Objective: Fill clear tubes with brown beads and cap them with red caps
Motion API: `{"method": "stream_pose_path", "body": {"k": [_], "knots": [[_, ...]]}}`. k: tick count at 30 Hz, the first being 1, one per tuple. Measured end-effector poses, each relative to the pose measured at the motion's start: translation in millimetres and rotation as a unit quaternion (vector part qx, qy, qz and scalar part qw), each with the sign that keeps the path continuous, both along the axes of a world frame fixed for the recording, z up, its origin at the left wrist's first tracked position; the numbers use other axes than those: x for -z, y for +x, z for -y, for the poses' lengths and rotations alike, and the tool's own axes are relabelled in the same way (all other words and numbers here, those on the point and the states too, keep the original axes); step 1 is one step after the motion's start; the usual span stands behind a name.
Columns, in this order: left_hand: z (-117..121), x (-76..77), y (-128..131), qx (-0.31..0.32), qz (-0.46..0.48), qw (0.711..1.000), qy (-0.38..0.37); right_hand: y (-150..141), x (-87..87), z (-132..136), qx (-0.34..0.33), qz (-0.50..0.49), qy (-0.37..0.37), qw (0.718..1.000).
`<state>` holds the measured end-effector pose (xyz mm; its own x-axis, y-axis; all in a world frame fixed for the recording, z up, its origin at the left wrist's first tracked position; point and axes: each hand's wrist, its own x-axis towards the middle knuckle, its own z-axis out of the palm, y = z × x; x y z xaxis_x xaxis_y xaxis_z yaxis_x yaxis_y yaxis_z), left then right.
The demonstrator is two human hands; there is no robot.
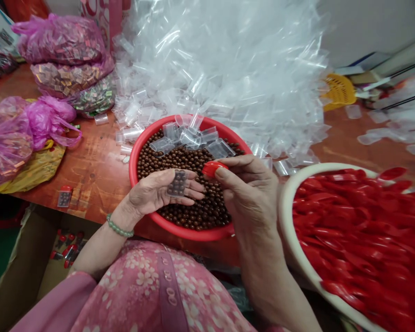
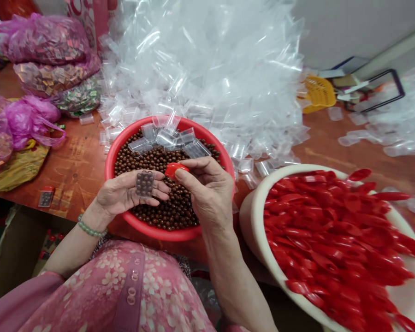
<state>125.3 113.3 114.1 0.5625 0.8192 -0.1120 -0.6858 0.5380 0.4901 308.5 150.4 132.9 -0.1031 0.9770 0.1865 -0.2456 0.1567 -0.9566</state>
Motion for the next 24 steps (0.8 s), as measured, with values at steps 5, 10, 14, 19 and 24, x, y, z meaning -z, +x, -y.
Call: {"method": "stream_pose_path", "body": {"k": [5,10,14,19,24], "knots": [[4,-1.1,1,0.019,-0.025,0.999,0.020,-10,2.4,-6,-0.044,0.001,0.019,0.999],[5,-2.4,4,0.013,-0.063,0.998,0.011,-16,-1.6,-9,-0.066,0.034,0.027,0.997],[5,-1.7,4,0.017,-0.061,0.998,0.007,-19,-5.6,-10,-0.076,0.080,0.032,0.993],[4,3.8,4,0.030,-0.056,0.998,-0.006,-19,-5.0,-12,-0.098,0.116,0.052,0.987],[5,3.5,4,0.033,-0.059,0.998,-0.007,-6,-7.5,-14,-0.129,0.178,0.081,0.972]]}}
